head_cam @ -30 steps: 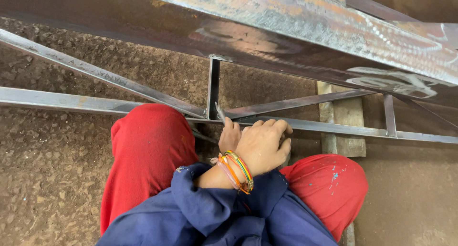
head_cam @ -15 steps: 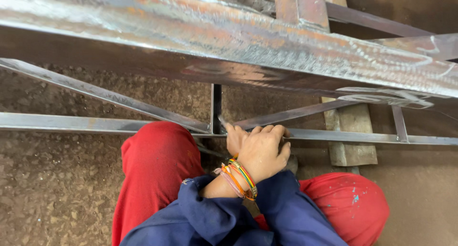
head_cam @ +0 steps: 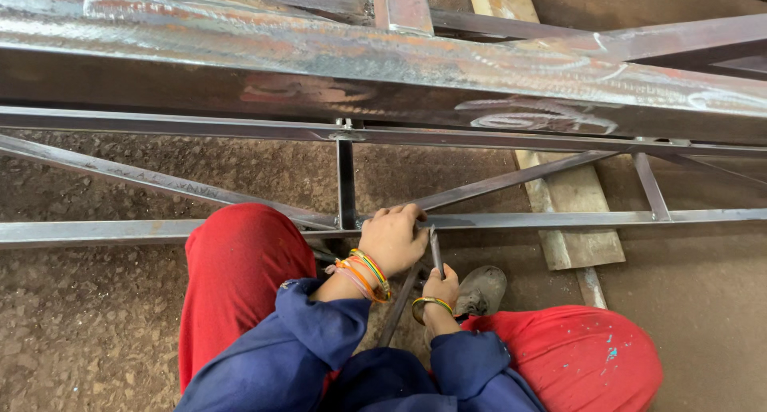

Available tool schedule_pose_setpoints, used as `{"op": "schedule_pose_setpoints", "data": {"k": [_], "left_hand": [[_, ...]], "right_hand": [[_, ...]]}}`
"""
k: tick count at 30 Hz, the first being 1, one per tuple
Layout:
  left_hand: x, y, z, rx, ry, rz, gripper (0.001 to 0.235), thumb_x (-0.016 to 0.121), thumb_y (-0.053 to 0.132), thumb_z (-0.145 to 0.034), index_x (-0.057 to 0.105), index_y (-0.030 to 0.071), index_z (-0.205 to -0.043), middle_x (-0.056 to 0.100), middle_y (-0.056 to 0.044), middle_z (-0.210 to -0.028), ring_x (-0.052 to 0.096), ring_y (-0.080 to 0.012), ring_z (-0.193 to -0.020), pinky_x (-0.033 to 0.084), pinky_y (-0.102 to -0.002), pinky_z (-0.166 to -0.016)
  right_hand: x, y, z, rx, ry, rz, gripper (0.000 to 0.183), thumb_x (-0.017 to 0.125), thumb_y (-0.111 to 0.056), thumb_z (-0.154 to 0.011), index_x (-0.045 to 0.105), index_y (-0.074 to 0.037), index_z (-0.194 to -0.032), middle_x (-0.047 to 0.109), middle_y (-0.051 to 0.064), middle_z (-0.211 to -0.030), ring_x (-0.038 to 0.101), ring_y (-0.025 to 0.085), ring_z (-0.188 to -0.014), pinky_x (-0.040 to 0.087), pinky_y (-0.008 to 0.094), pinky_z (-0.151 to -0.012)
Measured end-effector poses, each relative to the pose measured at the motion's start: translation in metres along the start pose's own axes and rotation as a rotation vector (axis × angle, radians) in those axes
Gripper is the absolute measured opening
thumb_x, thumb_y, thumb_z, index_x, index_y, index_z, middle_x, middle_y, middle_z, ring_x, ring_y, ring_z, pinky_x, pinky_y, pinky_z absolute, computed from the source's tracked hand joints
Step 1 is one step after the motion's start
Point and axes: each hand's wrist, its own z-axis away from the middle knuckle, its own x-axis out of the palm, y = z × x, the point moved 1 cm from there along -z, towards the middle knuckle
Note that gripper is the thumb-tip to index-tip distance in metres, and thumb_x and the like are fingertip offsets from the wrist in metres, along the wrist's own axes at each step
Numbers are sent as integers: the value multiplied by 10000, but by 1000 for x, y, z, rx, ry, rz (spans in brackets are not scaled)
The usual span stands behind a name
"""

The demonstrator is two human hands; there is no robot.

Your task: The person uses a hammer and a metal rod to strike and position components of a large metal structure, handling a metal pin and using the rod as a lever to align metal beams.

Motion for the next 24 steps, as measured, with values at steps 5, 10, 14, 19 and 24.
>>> {"op": "schedule_pose_setpoints", "data": {"k": [5, 10, 14, 19, 24], "left_hand": [[0, -22, -3, -90, -49, -156, 293, 652, 343, -850, 681, 177, -1091, 723, -78, -1099, 644, -362, -1081, 501, -556, -864], [4, -50, -6, -133, -89, -213, 321, 656, 360, -838, 679, 182, -1104, 715, -88, -1136, 646, -382, -1053, 497, -573, -863], [11, -79, -7, -215, -142, -280, 327, 685, 398, -835, 697, 208, -1102, 727, -116, -1100, 649, -400, -1073, 509, -558, -877], [20, -116, -1, -295, -191, -335, 288, 671, 392, -879, 714, 205, -1094, 722, -103, -1146, 624, -394, -1128, 469, -569, -920], [34, -140, 7, -389, -309, -403, 283, 662, 395, -890, 734, 208, -1090, 722, -112, -1138, 624, -383, -1137, 461, -566, -953]], "right_hand": [[11, 27, -18, 75, 126, -180, 341, 621, -219, -955, 679, -46, -1243, 734, 157, -1095, 697, 303, -965, 517, 409, -885], [31, 55, -54, 238, 277, -111, 308, 619, -146, -877, 732, -15, -1133, 754, 184, -1071, 701, 309, -930, 526, 400, -845], [33, 93, -46, 101, -37, 149, 261, 621, -197, -883, 733, -2, -1015, 733, 231, -919, 697, 379, -869, 521, 456, -709], [25, 123, -12, 40, -538, 489, 331, 632, -336, -925, 715, -19, -970, 643, 195, -808, 611, 344, -740, 427, 440, -595], [68, 103, -14, 310, -805, 351, 426, 621, -452, -968, 661, -28, -949, 551, 137, -711, 496, 280, -591, 328, 421, -490]]}}
